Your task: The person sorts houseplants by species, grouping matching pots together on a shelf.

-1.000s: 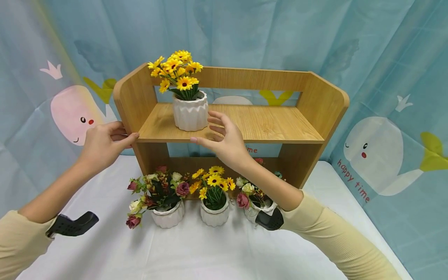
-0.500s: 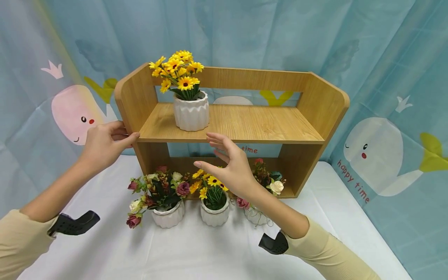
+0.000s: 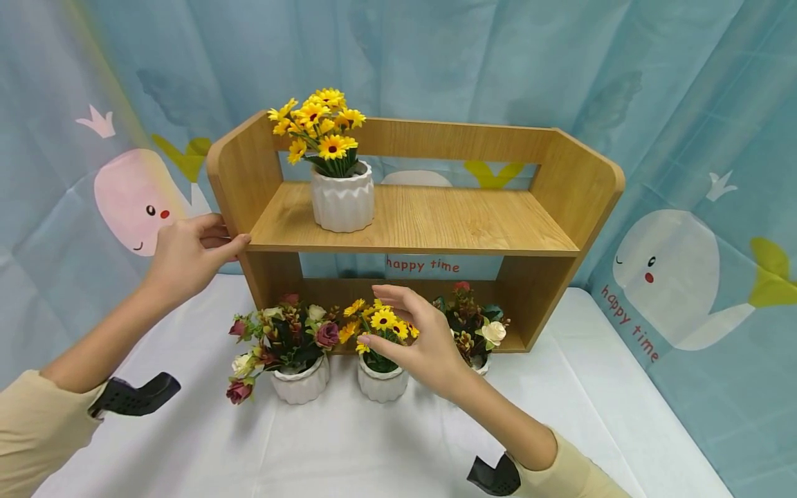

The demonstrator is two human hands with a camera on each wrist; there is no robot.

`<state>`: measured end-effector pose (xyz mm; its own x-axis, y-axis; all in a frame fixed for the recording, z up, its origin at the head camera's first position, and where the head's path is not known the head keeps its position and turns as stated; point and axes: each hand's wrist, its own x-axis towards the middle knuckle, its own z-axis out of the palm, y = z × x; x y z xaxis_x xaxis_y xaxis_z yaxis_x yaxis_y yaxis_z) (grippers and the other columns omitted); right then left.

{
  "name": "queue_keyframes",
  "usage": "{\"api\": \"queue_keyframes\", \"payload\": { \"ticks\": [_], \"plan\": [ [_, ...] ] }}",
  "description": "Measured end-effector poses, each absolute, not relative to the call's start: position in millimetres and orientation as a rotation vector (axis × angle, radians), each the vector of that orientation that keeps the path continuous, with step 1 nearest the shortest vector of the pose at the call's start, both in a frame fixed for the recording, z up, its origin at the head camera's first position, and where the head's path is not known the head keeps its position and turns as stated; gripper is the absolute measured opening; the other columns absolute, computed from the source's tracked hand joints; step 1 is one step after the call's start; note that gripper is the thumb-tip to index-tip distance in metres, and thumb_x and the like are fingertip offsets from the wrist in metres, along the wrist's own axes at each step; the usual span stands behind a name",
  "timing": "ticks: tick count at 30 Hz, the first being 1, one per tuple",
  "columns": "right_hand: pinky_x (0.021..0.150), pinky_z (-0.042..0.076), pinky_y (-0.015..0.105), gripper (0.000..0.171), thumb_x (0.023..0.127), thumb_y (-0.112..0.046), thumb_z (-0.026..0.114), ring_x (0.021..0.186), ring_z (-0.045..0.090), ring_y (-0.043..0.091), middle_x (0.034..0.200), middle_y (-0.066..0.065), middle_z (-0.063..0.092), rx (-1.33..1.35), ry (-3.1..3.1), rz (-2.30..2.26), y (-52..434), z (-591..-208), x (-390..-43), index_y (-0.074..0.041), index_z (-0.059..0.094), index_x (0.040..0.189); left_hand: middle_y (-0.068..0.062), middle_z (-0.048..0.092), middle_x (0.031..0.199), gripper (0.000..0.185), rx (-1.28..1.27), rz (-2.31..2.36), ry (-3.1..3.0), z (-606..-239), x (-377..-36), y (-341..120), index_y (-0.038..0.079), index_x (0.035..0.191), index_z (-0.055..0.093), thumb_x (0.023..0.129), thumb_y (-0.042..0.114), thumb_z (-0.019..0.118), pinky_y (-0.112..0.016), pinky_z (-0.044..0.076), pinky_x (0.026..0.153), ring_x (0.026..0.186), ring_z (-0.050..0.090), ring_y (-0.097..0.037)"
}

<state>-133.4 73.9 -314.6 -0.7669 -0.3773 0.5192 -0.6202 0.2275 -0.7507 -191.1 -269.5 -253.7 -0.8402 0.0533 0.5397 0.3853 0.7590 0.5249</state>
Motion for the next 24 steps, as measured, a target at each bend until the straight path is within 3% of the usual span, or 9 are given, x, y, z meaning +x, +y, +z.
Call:
{"api": "queue_keyframes", "payload": {
  "ticks": [24],
  "plan": [
    [0.096,0.061,0.047,0.044,0.087,-0.01,0.088,0.11,0.07,0.036,0.126,0.015,0.074,0.767,-2.274,1.598,74.1,-387.2,-108.6,-0.004,0.07,0.127,-0.039,0.072,0.107,0.036,-0.306,-0.887,-2.458,-253.5,-191.3,-268.9,-0.017,0.122,0.067,0.099,0.01,0.073,0.004,0.04,0.066,0.089,0.075,-0.049]
  ]
}}
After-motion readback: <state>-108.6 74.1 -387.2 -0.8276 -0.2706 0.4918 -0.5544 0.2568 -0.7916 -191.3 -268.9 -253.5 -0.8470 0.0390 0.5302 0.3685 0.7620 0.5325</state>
